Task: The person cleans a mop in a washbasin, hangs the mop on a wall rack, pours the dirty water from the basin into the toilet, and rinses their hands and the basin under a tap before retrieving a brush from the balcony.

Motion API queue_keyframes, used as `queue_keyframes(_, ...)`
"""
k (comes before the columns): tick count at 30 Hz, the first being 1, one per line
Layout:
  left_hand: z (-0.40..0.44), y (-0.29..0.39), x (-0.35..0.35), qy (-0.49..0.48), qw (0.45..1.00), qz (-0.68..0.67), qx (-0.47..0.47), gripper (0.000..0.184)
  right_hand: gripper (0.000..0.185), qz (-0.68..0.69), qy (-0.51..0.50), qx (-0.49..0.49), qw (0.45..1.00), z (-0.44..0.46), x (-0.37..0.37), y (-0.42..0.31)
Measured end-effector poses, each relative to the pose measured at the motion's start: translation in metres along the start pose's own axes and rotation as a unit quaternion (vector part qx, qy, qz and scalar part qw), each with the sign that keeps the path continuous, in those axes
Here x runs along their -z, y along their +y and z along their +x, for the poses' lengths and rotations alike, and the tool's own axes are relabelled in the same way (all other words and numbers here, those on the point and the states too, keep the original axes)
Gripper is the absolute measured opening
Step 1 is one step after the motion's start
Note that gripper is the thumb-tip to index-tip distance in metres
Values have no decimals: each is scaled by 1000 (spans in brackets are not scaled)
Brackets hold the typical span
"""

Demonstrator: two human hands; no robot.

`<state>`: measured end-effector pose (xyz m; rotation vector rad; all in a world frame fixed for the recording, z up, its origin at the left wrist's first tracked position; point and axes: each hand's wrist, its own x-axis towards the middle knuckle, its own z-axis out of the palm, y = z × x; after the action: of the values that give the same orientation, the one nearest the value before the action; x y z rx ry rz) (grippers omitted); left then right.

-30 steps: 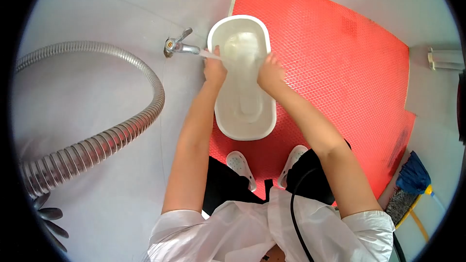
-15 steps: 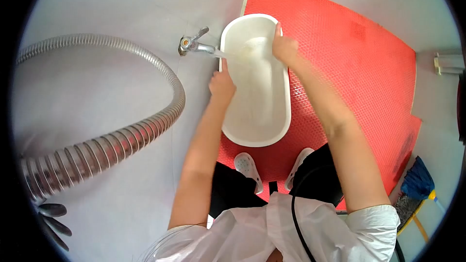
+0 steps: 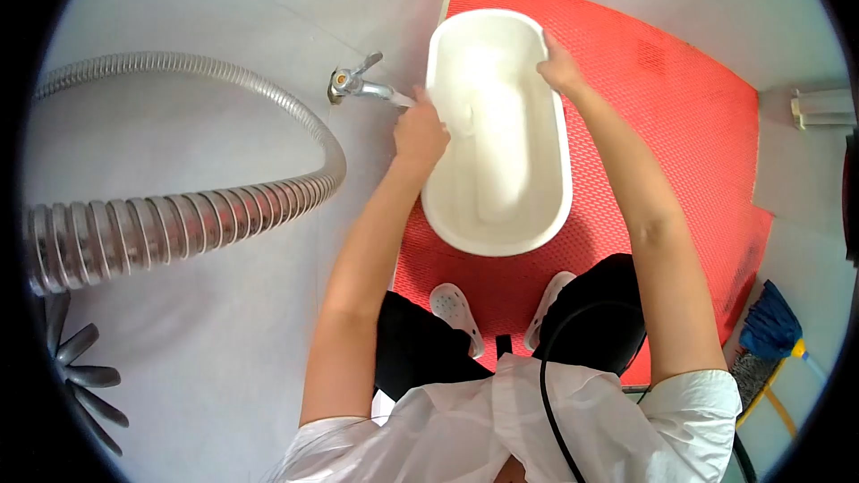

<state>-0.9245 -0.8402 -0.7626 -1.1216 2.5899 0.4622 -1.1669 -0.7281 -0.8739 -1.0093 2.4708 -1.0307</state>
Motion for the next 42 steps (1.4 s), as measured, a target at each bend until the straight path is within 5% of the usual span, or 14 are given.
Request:
queue_keyframes(7, 8, -36, -65, 186, 978, -94, 6, 43, 77, 10, 41, -35, 999, -67, 45, -87)
queue_keyframes(16, 30, -63, -72, 157, 982, -103, 30, 34, 72, -15, 49, 43, 998, -12, 23, -120)
queue_keyframes(24, 29, -14, -28, 96, 992, -15, -81, 28, 66, 39, 47, -69, 996, -1, 31, -27)
queue_keyframes(28, 16, -4, -24, 34, 995, -24, -86, 30, 66, 104, -41, -186, 976, -20, 33, 0)
queue_keyframes(30, 9, -5, -29, 22, 998, -24, -49, 29, 70, 84, -18, -98, 991, -28, 30, 4)
queue_keyframes(34, 13, -29, -70, 67, 997, -36, -29, 30, 75, 6, -47, -94, 994, -43, 23, -28)
queue_keyframes(36, 10, -29, -76, 101, 993, -61, -28, 29, 76, -102, -183, -219, 953, -51, 18, -52)
queue_keyframes(37, 8, -31, -80, 136, 987, -84, -24, 29, 69, -286, -151, -135, 937, -65, 8, -65)
queue_keyframes(38, 11, -35, -85, 129, 988, -82, -24, 29, 69, -284, -156, -140, 936, -69, -10, -65)
queue_keyframes(40, 20, -44, -93, 129, 991, -43, -17, 29, 60, -438, -20, 171, 882, -79, -55, -58)
queue_keyframes(42, 19, -46, -102, 155, 987, -41, -23, 28, 51, -387, -245, 202, 866, -89, -90, -68)
